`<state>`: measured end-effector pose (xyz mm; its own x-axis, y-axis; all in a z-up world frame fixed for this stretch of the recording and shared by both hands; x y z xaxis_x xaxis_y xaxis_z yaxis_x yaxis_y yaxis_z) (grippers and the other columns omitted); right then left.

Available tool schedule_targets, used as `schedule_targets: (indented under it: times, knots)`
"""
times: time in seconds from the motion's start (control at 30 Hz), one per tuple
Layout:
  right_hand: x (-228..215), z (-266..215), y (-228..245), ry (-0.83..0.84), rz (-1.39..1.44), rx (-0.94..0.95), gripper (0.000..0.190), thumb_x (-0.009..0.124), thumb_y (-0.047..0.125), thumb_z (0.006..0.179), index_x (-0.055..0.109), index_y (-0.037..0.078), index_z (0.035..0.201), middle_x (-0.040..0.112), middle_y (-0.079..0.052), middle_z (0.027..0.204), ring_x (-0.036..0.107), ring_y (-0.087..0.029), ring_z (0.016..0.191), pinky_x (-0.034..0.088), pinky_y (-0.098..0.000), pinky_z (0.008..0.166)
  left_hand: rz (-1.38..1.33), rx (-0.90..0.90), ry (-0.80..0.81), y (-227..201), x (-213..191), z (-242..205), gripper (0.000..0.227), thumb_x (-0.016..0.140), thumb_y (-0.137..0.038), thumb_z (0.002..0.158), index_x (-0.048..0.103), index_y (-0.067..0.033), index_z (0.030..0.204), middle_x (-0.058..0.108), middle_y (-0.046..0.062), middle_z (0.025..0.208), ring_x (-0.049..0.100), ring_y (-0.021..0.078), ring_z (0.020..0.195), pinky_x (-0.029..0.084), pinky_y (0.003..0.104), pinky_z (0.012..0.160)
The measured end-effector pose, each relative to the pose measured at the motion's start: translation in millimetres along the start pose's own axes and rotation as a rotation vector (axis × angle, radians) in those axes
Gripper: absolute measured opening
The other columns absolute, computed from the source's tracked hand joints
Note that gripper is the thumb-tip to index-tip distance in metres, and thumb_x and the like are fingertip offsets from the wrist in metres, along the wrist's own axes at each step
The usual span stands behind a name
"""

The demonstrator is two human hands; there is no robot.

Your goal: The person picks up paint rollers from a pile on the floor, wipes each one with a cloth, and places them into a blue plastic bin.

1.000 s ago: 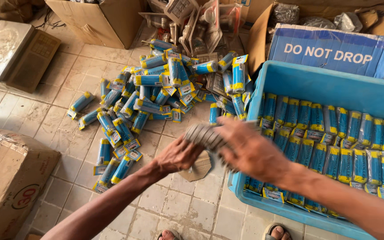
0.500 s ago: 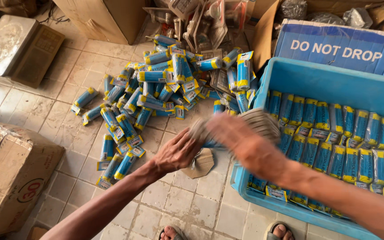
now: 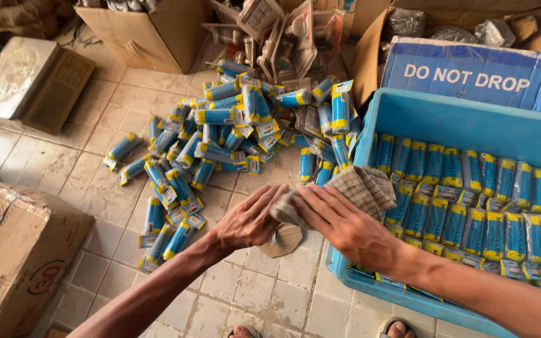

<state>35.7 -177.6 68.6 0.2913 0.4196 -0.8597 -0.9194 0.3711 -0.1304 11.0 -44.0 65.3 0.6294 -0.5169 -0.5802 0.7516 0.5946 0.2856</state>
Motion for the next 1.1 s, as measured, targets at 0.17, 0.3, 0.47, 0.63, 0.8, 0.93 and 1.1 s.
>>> schedule_targets:
  times: [0.17, 0.3, 0.47, 0.63, 0.8, 0.93, 1.1]
  knots:
    - [37, -53, -48, 0.253, -0.011, 0.167, 0.047, 0.038, -0.005, 0.092, 0.047, -0.002, 0.139, 0.049, -0.028, 0.138, 0.052, -0.038, 0.126, 0.052, -0.0413, 0.1, 0.116, -0.051, 0.076, 10, -15, -12, 0.022, 0.049, 0.002, 0.094, 0.069, 0.008, 0.102, 0.067, 0.026, 0.097, 0.07, 0.0318, 0.081, 0.059, 0.039, 0.074]
    - [-7, 7, -26, 0.119, -0.028, 0.065, 0.049, 0.043, -0.002, 0.093, 0.045, -0.001, 0.142, 0.049, -0.023, 0.141, 0.049, -0.033, 0.131, 0.046, -0.0413, 0.107, 0.087, -0.032, 0.03, 1, -9, -7, 0.022, 0.05, 0.002, 0.096, 0.07, 0.0088, 0.101, 0.068, 0.027, 0.096, 0.07, 0.0334, 0.081, 0.059, 0.04, 0.074]
    - [8, -17, -8, 0.051, 0.083, -0.037, 0.047, 0.044, -0.003, 0.093, 0.048, 0.0, 0.14, 0.049, -0.023, 0.141, 0.05, -0.034, 0.128, 0.042, -0.046, 0.108, 0.033, -0.034, 0.028, -2, -13, 0, 0.02, 0.049, 0.004, 0.094, 0.068, 0.0093, 0.093, 0.066, 0.03, 0.1, 0.069, 0.0365, 0.084, 0.059, 0.042, 0.077]
    - [47, -60, -56, 0.421, 0.089, 0.188, 0.057, 0.042, -0.002, 0.092, 0.038, 0.009, 0.148, 0.051, -0.022, 0.134, 0.064, -0.029, 0.103, 0.062, -0.0359, 0.081, 0.136, -0.071, 0.059, 19, -11, -31, 0.021, 0.052, 0.002, 0.094, 0.069, 0.0104, 0.104, 0.067, 0.029, 0.097, 0.069, 0.0348, 0.077, 0.058, 0.042, 0.073]
    - [39, -41, -64, 0.449, 0.508, 0.528, 0.075, 0.053, 0.04, 0.093, 0.018, 0.024, 0.157, 0.039, -0.026, 0.136, 0.071, -0.032, 0.08, 0.067, -0.0401, 0.063, -0.032, -0.216, 0.054, 23, -8, -20, 0.028, 0.053, -0.006, 0.096, 0.063, 0.0133, 0.114, 0.065, 0.027, 0.105, 0.068, 0.0369, 0.088, 0.057, 0.043, 0.081]
    - [27, -38, -74, 0.218, 0.465, 0.481, 0.054, 0.056, 0.029, 0.094, 0.044, 0.022, 0.146, 0.049, -0.02, 0.121, 0.073, -0.035, 0.078, 0.066, -0.0405, 0.064, -0.126, -0.228, 0.05, 23, -16, -6, 0.027, 0.053, -0.002, 0.096, 0.061, 0.0146, 0.116, 0.064, 0.03, 0.106, 0.068, 0.0387, 0.086, 0.057, 0.045, 0.081]
    - [30, -36, -102, 0.296, 0.856, 0.909, 0.026, 0.062, 0.036, 0.093, 0.074, 0.018, 0.107, 0.073, -0.01, 0.09, 0.075, -0.025, 0.082, 0.06, -0.0427, 0.078, -0.148, -0.207, 0.037, 19, -12, -9, 0.031, 0.054, -0.001, 0.096, 0.059, 0.0133, 0.122, 0.064, 0.03, 0.111, 0.068, 0.0372, 0.089, 0.056, 0.043, 0.083]
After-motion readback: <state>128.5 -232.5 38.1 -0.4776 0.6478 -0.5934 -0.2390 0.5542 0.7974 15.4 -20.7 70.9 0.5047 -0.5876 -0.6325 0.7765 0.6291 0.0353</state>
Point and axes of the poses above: each hand's wrist, its own z-axis towards the middle knuckle, its own x-axis out of the palm, y = z × x, the point moved 7 cm from there along z, towards the middle knuckle
